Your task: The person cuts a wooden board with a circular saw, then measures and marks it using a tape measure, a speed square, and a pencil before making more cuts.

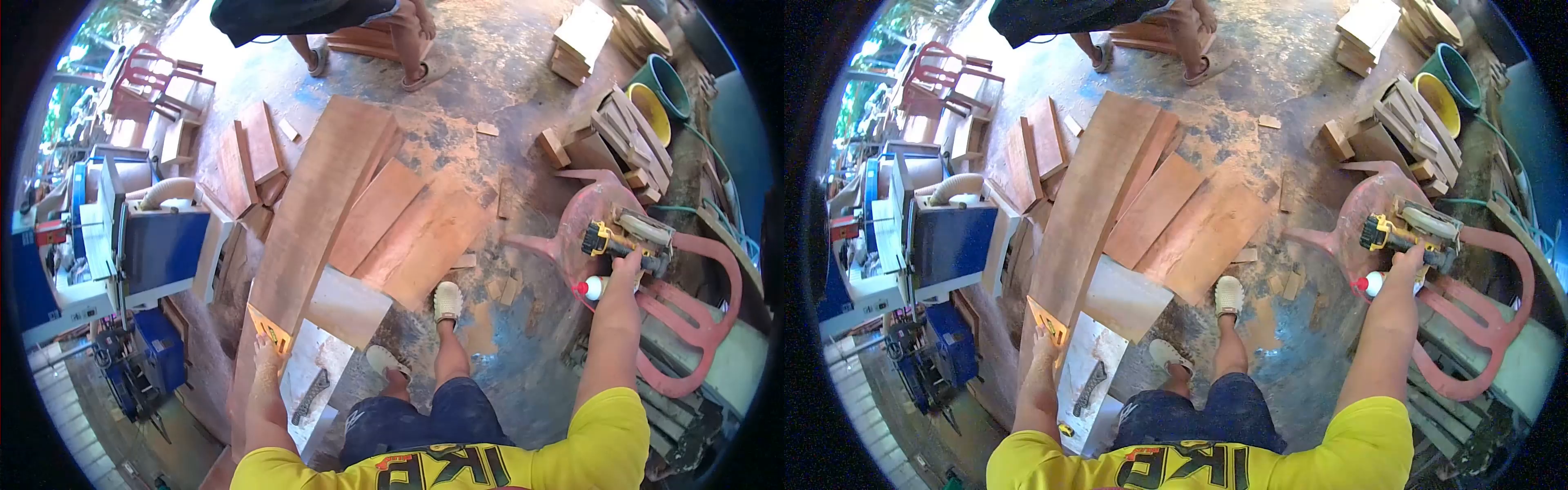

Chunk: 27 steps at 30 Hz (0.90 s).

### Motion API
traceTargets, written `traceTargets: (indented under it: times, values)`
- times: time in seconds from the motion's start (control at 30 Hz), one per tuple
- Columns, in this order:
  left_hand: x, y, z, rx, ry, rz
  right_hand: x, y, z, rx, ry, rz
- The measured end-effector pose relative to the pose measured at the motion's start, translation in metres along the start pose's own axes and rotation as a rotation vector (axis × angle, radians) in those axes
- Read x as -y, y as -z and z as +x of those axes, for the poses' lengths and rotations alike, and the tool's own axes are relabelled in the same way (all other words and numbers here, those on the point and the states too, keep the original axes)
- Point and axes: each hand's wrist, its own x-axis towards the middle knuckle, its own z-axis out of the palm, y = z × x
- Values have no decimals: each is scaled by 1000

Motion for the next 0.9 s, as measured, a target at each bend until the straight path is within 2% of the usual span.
traceTargets:
  times: [0.07,0.13,0.17,0.23,0.3,0.4,0.5,0.57,0.6,0.63,0.67,0.7,0.73,0.8,0.83,0.9]
  values:
    - [1,3,-1,-7,-15,-3,0,-6,2,17,-10,-24]
    - [4,1,-1,-34,-52,-11,10,-19,-52,-117,85,-157]
    - [5,2,-3,-35,-50,-24,11,-12,-54,-106,90,-155]
    - [5,2,-9,-90,-75,-38,9,16,-45,266,107,-280]
    - [10,-9,-4,-166,-117,-35,12,29,-116,340,132,-400]
    - [28,-46,17,-379,-202,-85,15,63,-206,619,99,-658]
    - [30,-38,5,-293,-191,-160,11,70,-320,954,25,-889]
    - [27,-27,-9,-312,-187,-216,-14,78,-352,1033,-8,-1103]
    - [27,-27,-12,-327,-189,-233,-28,82,-376,1154,-45,-1136]
    - [30,-35,-11,-313,-166,-256,-38,80,-410,1243,16,-1269]
    - [35,-44,-9,-398,-218,-296,-47,80,-446,1283,72,-1415]
    - [37,-52,-6,-482,-273,-336,-57,82,-476,1347,39,-1455]
    - [38,-59,-1,-474,-261,-357,-72,85,-492,1441,100,-1521]
    - [38,-71,5,-648,-361,-465,-94,89,-537,1573,201,-1534]
    - [33,-75,10,-642,-356,-483,-104,87,-561,1625,233,-1565]
    - [18,-71,18,-784,-419,-593,-125,80,-600,1671,298,-1593]
